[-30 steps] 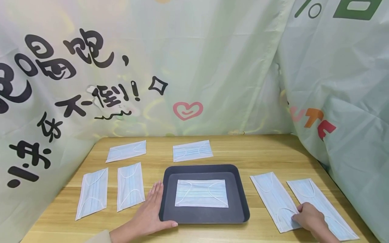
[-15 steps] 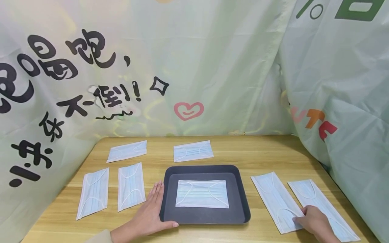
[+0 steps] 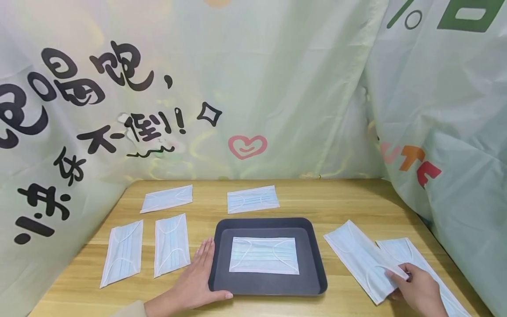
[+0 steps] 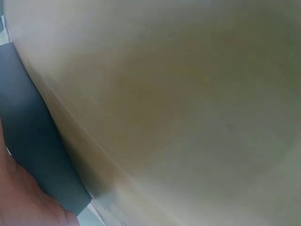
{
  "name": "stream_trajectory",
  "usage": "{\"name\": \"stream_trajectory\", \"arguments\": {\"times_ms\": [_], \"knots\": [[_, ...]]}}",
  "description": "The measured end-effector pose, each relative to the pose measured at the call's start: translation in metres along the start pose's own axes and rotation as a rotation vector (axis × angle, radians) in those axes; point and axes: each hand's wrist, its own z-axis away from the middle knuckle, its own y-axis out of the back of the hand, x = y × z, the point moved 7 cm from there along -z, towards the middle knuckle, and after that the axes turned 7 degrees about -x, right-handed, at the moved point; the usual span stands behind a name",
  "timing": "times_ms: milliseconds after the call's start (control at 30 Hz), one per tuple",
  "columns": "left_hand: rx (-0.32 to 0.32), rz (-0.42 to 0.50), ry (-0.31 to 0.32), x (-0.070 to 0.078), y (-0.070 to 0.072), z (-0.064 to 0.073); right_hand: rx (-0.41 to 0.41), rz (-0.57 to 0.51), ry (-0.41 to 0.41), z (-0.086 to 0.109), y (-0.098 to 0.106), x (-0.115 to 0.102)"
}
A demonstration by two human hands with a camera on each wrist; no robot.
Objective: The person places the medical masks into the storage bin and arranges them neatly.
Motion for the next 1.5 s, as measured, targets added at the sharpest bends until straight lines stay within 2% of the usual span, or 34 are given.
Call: {"name": "stream_trajectory", "arguments": {"times_ms": [233, 367, 500, 600, 667, 800, 867, 900, 1033, 1100, 1233, 1333, 1500], "knots": [[0.007, -0.012, 0.007, -0.001, 0.003, 0.001, 0.291, -0.123, 0.128, 0.009, 0.02, -0.012], [0.008, -0.01, 0.004, -0.001, 0.0, 0.001, 0.411, -0.232, 0.154, 0.014, 0.03, -0.016], [0.012, -0.021, 0.006, 0.0, -0.002, 0.001, 0.553, -0.24, 0.187, 0.024, 0.044, -0.031], [0.008, -0.022, 0.008, 0.0, -0.002, 0.001, 0.635, -0.249, 0.211, 0.022, 0.05, -0.035], [0.005, -0.02, 0.009, 0.0, -0.002, 0.0, 0.678, -0.267, 0.229, 0.013, 0.049, -0.025], [-0.001, -0.013, 0.011, 0.0, -0.001, 0.0, 0.748, -0.285, 0.235, -0.022, 0.04, 0.018], [-0.005, -0.007, 0.012, 0.0, -0.001, 0.0, 0.768, -0.296, 0.243, -0.032, 0.038, 0.029], [-0.007, -0.001, 0.012, 0.0, -0.001, 0.0, 0.753, -0.323, 0.244, -0.032, 0.04, 0.027], [-0.021, 0.016, 0.017, -0.001, -0.002, 0.001, 0.703, -0.433, 0.242, -0.008, 0.055, -0.014], [-0.027, 0.018, 0.02, -0.001, -0.003, 0.001, 0.672, -0.471, 0.215, 0.005, 0.062, -0.036], [-0.022, 0.011, 0.019, -0.001, -0.002, 0.0, 0.635, -0.527, 0.187, 0.019, 0.066, -0.062], [-0.012, 0.003, 0.02, 0.0, -0.001, 0.001, 0.584, -0.564, 0.187, 0.016, 0.061, -0.07], [-0.01, -0.011, 0.02, 0.0, -0.002, 0.001, 0.505, -0.586, 0.26, 0.007, 0.047, -0.086]]}}
